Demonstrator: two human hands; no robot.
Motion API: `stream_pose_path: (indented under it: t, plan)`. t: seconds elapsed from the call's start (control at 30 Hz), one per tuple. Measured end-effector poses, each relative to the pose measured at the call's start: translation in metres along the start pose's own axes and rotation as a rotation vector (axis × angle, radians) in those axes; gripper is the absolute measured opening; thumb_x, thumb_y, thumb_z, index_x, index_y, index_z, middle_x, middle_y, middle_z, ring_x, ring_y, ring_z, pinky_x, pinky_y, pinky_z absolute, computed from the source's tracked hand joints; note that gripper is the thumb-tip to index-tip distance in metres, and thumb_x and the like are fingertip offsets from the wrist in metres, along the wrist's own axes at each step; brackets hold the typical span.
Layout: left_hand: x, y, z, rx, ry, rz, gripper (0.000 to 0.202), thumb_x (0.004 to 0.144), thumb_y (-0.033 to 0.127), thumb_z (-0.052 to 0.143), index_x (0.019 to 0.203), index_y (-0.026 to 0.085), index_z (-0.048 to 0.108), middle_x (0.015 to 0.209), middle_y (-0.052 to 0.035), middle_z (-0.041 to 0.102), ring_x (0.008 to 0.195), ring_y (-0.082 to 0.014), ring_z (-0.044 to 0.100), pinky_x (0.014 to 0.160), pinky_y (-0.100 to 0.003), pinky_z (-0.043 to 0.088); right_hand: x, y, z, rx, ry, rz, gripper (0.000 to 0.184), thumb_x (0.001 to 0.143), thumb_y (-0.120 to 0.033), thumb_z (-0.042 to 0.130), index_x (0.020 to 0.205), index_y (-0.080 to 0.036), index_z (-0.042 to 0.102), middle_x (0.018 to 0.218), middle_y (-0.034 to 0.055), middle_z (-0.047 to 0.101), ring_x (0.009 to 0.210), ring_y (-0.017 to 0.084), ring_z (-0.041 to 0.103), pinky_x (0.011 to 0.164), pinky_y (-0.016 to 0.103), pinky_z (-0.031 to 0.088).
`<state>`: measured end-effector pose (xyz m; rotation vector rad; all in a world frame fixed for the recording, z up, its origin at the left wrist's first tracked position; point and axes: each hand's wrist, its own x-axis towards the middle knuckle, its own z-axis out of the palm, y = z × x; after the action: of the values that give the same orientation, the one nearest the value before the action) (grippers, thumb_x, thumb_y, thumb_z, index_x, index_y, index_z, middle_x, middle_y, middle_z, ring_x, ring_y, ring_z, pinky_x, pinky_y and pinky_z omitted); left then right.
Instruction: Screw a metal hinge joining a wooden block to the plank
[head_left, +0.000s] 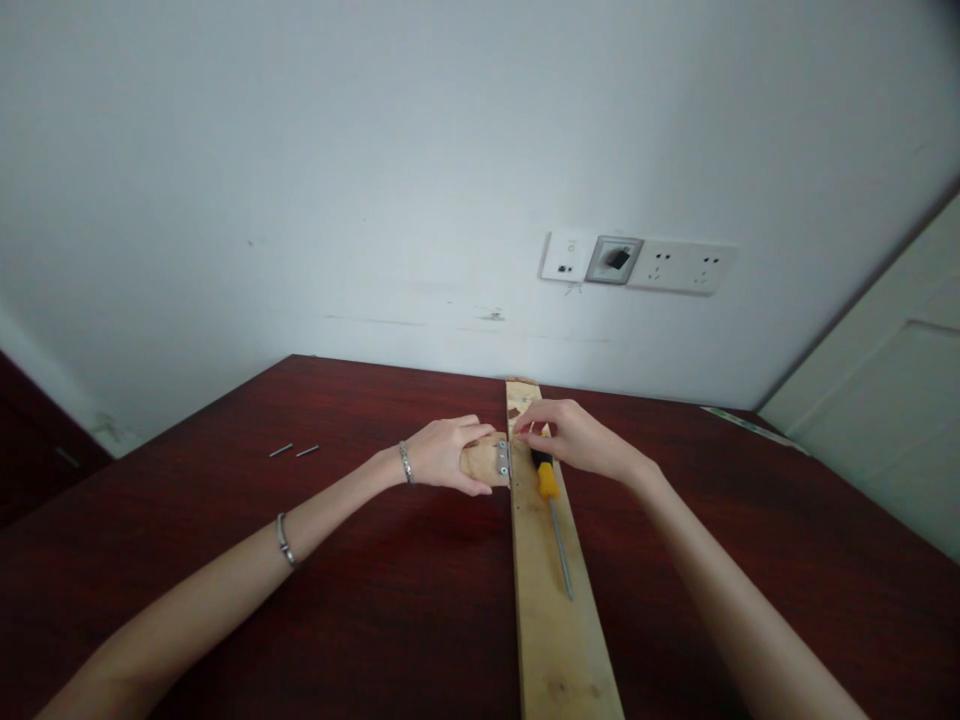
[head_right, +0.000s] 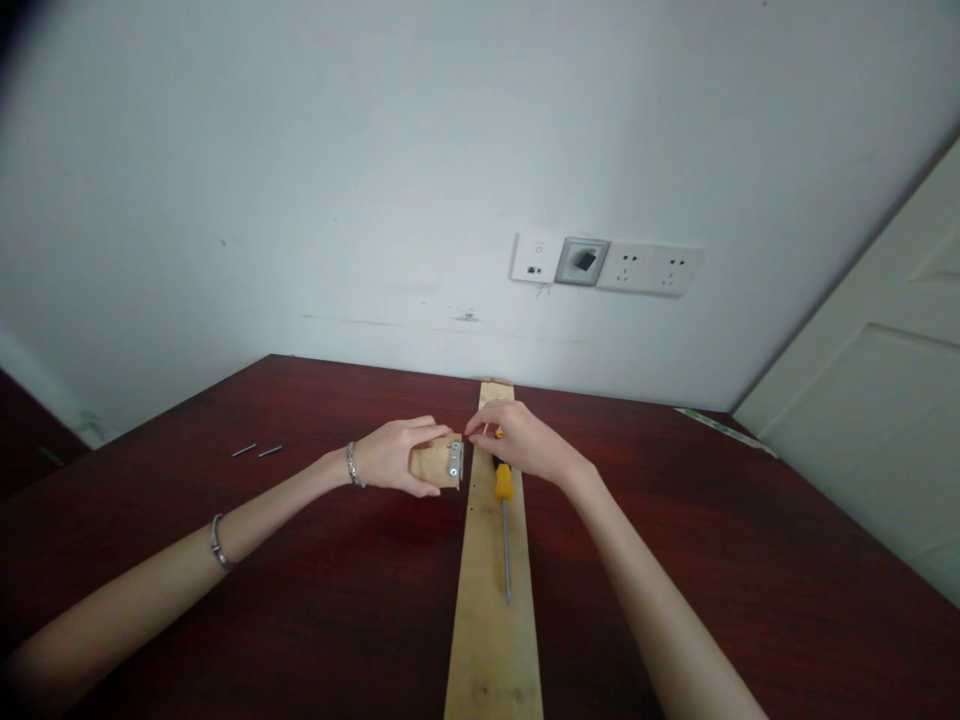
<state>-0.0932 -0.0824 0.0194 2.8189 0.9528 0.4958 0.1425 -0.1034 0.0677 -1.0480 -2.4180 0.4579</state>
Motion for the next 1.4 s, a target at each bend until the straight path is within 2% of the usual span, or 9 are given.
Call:
stream_pose_path:
  t: [0.2,0.57,0.8,0.9,1.0,1.1,1.17,1.3,1.4]
  plan:
    - [-0.001,0.002,0.0,0.008,-0.008,0.007,0.073,0.062,0.061,0.073,0.117,0.015,0.057,0.095,-0.0054,0.059,0.082,-0.0195,0.06,0.076,-0.029,0.05,0.004,0.003,0.011,0.035,-0.021,-0.015,0.017,0.085,-0.027,0.061,0.092,-0.016,0.072,0.088,0.0052,0.071,0.079,0.014,0.062,0.078,0.027,0.047]
    - [0.0,0.008,-0.005,-0.094,-0.004,0.004,0.068,0.062,0.062,0.073,0.109,0.015,0.061,0.091,-0.0052,0.06,0.079,-0.019,0.06,0.074,-0.029,0.049,0.003,-0.006,0.019,-0.085,-0.027,-0.039,0.017,0.087,-0.026,0.059,0.092,-0.018,0.073,0.091,0.0055,0.068,0.082,0.014,0.061,0.078,0.027,0.046]
    - [0.001,0.001,-0.007,-0.09,0.016,0.029,0.068,0.064,0.059,0.073,0.114,0.014,0.06,0.091,-0.005,0.059,0.08,-0.0186,0.059,0.073,-0.028,0.048,-0.001,-0.011,0.003,-0.036,0.065,-0.045,0.017,0.088,-0.026,0.056,0.091,-0.018,0.071,0.091,0.0047,0.071,0.082,0.014,0.062,0.078,0.026,0.046]
    - [0.001,-0.004,-0.007,-0.087,0.021,0.009,0.072,0.063,0.058,0.074,0.119,0.014,0.058,0.093,-0.0057,0.059,0.081,-0.0192,0.06,0.076,-0.029,0.049,-0.004,-0.013,-0.007,-0.023,0.061,-0.03,0.018,0.088,-0.026,0.056,0.091,-0.019,0.072,0.091,0.0039,0.072,0.08,0.014,0.062,0.077,0.026,0.046]
    - [0.001,-0.005,-0.007,-0.094,0.016,-0.002,0.074,0.063,0.058,0.074,0.121,0.013,0.058,0.096,-0.0066,0.06,0.085,-0.0202,0.06,0.079,-0.03,0.049,-0.004,-0.006,-0.01,-0.09,0.07,0.066,0.02,0.089,-0.028,0.054,0.091,-0.019,0.072,0.09,0.0045,0.072,0.079,0.015,0.063,0.074,0.026,0.046]
    - [0.001,-0.002,-0.006,-0.105,-0.003,-0.005,0.074,0.063,0.056,0.074,0.122,0.015,0.057,0.099,-0.0066,0.06,0.086,-0.0202,0.061,0.081,-0.03,0.049,-0.003,0.011,-0.002,-0.255,0.079,0.302,0.029,0.09,-0.036,0.051,0.102,-0.017,0.068,0.088,0.0064,0.071,0.079,0.017,0.065,0.069,0.026,0.045]
    - [0.001,0.001,-0.005,-0.111,-0.024,-0.005,0.072,0.064,0.055,0.074,0.121,0.015,0.057,0.1,-0.0063,0.061,0.086,-0.0198,0.061,0.08,-0.029,0.049,-0.003,0.022,0.01,-0.345,0.049,0.439,0.039,0.089,-0.044,0.05,0.113,-0.015,0.062,0.091,0.0106,0.07,0.084,0.022,0.067,0.071,0.028,0.046]
    - [0.0,0.006,-0.003,-0.095,-0.032,0.005,0.07,0.063,0.057,0.073,0.118,0.016,0.057,0.1,-0.0063,0.061,0.086,-0.0205,0.061,0.08,-0.029,0.049,-0.004,0.036,0.039,-0.387,0.002,0.531,0.056,0.084,-0.052,0.052,0.117,-0.007,0.056,0.099,0.0249,0.067,0.093,0.036,0.066,0.074,0.039,0.047]
    - [0.0,0.008,-0.002,-0.079,-0.043,-0.004,0.067,0.063,0.058,0.073,0.115,0.017,0.058,0.098,-0.0059,0.061,0.085,-0.021,0.062,0.078,-0.029,0.048,-0.003,0.04,0.054,-0.375,-0.03,0.554,0.057,0.083,-0.048,0.054,0.122,-0.007,0.052,0.103,0.0264,0.067,0.095,0.039,0.065,0.074,0.041,0.047]
